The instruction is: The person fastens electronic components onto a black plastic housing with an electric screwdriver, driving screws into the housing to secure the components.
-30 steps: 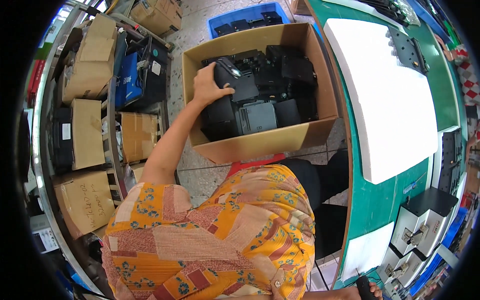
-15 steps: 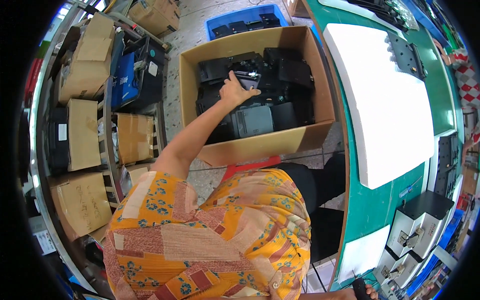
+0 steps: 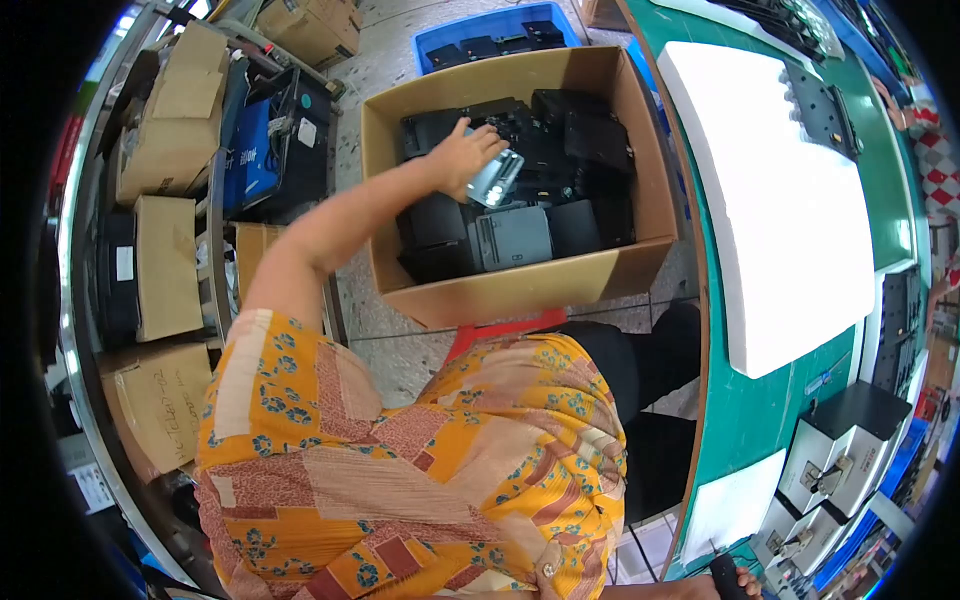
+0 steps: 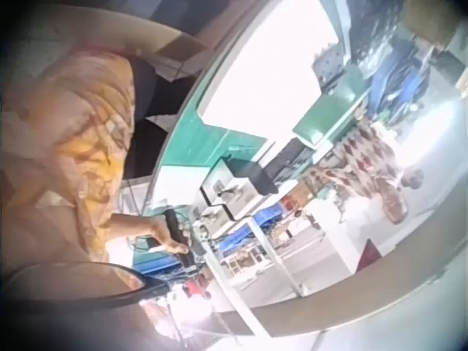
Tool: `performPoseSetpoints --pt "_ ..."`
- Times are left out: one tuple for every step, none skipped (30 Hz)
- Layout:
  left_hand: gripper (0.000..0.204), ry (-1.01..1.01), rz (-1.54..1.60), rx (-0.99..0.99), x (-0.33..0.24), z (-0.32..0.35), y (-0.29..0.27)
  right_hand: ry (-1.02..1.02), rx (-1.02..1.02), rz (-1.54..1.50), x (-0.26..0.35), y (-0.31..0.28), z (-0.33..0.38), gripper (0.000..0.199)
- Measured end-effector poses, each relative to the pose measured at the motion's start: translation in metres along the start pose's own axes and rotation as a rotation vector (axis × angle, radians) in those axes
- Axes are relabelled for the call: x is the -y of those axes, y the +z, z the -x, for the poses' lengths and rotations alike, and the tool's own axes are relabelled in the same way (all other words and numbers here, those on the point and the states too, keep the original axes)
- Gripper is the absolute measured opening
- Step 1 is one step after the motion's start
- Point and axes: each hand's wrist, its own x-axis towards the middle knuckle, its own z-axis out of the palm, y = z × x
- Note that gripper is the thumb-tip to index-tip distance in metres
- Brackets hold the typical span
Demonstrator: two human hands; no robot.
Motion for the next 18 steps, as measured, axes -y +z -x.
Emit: performPoseSetpoints --pt "0.111 0.077 -0.082 0.099 0.012 -0.003 -0.008 0.042 -0.012 -0.049 0.005 0.006 0.004 0.034" --pt "0.110 0.151 -0.166 0.197 0.021 -0.007 -0.015 0.082 -0.025 -0.100 0.010 0.014 0.007 0.033" --pt "0.110 0.162 -0.171 0.196 0.029 -0.012 -0.010 0.121 -0.036 -0.152 0.016 0.022 0.011 0.032" --pt "0.110 0.247 -0.207 0.230 0.036 -0.019 0.001 0.158 -0.046 -0.201 0.021 0.031 0.014 0.031" --pt "0.111 0.325 -0.238 0.267 0.039 -0.021 0.008 0.145 -0.099 -0.164 0.028 0.042 0.017 0.030" --pt "0.111 0.329 -0.234 0.270 0.043 -0.025 0.015 0.144 -0.097 -0.158 0.025 0.040 0.016 0.030" --pt "0.110 0.377 -0.267 0.282 0.043 -0.029 0.017 0.141 -0.095 -0.128 0.024 0.039 0.016 0.031" --pt "0.109 0.424 -0.299 0.295 0.040 -0.032 0.020 0.138 -0.092 -0.099 0.025 0.037 0.015 0.032" --pt "0.112 0.432 -0.301 0.358 0.035 -0.037 0.023 0.112 -0.078 -0.083 0.024 0.037 0.015 0.034" --pt "0.112 0.437 -0.296 0.357 0.033 -0.039 0.024 0.107 -0.078 -0.078 0.024 0.036 0.014 0.034" --pt "0.112 0.429 -0.271 0.377 0.032 -0.042 0.025 0.099 -0.066 -0.085 0.023 0.035 0.014 0.034" --pt "0.113 0.420 -0.247 0.398 0.030 -0.044 0.027 0.091 -0.054 -0.093 0.020 0.033 0.013 0.035" --pt "0.113 0.425 -0.244 0.395 0.030 -0.047 0.030 0.087 -0.056 -0.089 0.016 0.028 0.008 0.035" --pt "0.110 0.419 -0.222 0.385 0.032 -0.043 0.035 0.136 0.010 -0.126 0.012 0.019 0.000 0.034" --pt "0.107 0.413 -0.200 0.375 0.034 -0.040 0.041 0.186 0.076 -0.162 0.006 0.011 -0.007 0.035" --pt "0.107 0.417 -0.200 0.374 0.035 -0.037 0.047 0.185 0.074 -0.159 0.004 0.008 -0.008 0.035" --pt "0.107 0.424 -0.203 0.332 0.036 -0.035 0.052 0.190 0.094 -0.174 0.002 0.006 -0.010 0.035" --pt "0.108 0.432 -0.206 0.290 0.038 -0.033 0.056 0.196 0.114 -0.188 0.001 0.003 -0.011 0.035"
